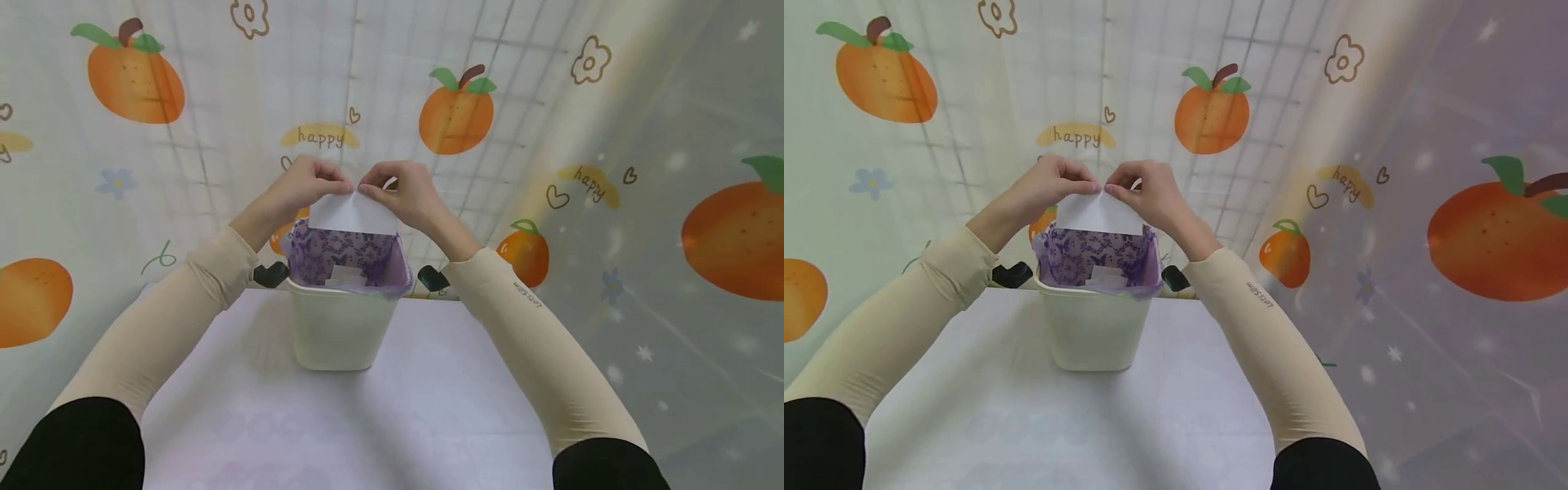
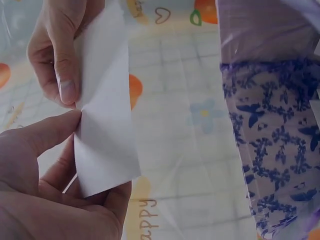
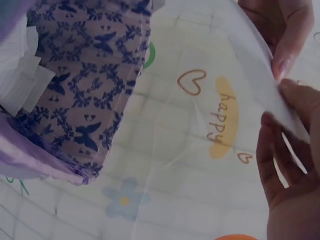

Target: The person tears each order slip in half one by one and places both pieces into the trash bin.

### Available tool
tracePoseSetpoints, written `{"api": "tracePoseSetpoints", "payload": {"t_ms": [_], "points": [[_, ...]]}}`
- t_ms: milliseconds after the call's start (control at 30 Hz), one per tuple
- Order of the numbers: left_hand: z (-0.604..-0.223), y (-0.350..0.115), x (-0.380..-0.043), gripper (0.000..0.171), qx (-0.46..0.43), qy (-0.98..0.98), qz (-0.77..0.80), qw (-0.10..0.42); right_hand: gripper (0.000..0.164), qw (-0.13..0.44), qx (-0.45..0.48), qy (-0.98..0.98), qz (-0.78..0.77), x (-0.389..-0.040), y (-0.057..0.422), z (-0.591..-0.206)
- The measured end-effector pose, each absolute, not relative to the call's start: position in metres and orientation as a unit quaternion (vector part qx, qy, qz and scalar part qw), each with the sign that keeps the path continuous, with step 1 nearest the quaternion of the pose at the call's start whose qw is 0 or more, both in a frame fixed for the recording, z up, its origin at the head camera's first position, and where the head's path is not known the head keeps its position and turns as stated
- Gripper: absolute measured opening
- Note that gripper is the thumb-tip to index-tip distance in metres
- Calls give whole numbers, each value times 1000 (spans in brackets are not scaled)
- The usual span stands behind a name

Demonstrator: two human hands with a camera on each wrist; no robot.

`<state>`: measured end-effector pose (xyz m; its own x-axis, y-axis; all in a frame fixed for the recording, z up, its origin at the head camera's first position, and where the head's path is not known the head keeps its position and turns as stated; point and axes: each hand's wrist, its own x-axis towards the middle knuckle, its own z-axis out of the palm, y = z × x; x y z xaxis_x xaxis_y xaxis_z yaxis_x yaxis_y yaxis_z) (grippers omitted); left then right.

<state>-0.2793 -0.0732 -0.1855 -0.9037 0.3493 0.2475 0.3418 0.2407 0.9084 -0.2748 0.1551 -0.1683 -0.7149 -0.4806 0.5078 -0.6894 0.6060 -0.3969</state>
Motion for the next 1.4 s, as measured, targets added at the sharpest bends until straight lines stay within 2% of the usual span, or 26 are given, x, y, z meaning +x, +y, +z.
{"api": "tracePoseSetpoints", "payload": {"t_ms": [400, 733, 933, 1100, 1400], "points": [[-180, -72, -299, 13, 172, 789, 590, 18, 10, 159, 306, -890, 297, -292, 157, -166], [-173, -66, -310, 17, 152, 789, 595, 21, 12, 194, 281, -878, 335, -302, 156, -170], [-177, -62, -313, 9, 140, 767, 626, 17, 10, 224, 275, -884, 304, -301, 151, -172], [-175, -58, -311, 11, 144, 752, 643, 5, 9, 256, 289, -880, 276, -297, 150, -167], [-177, -58, -308, 9, 119, 757, 642, 12, 6, 246, 297, -886, 258, -290, 151, -165]]}}
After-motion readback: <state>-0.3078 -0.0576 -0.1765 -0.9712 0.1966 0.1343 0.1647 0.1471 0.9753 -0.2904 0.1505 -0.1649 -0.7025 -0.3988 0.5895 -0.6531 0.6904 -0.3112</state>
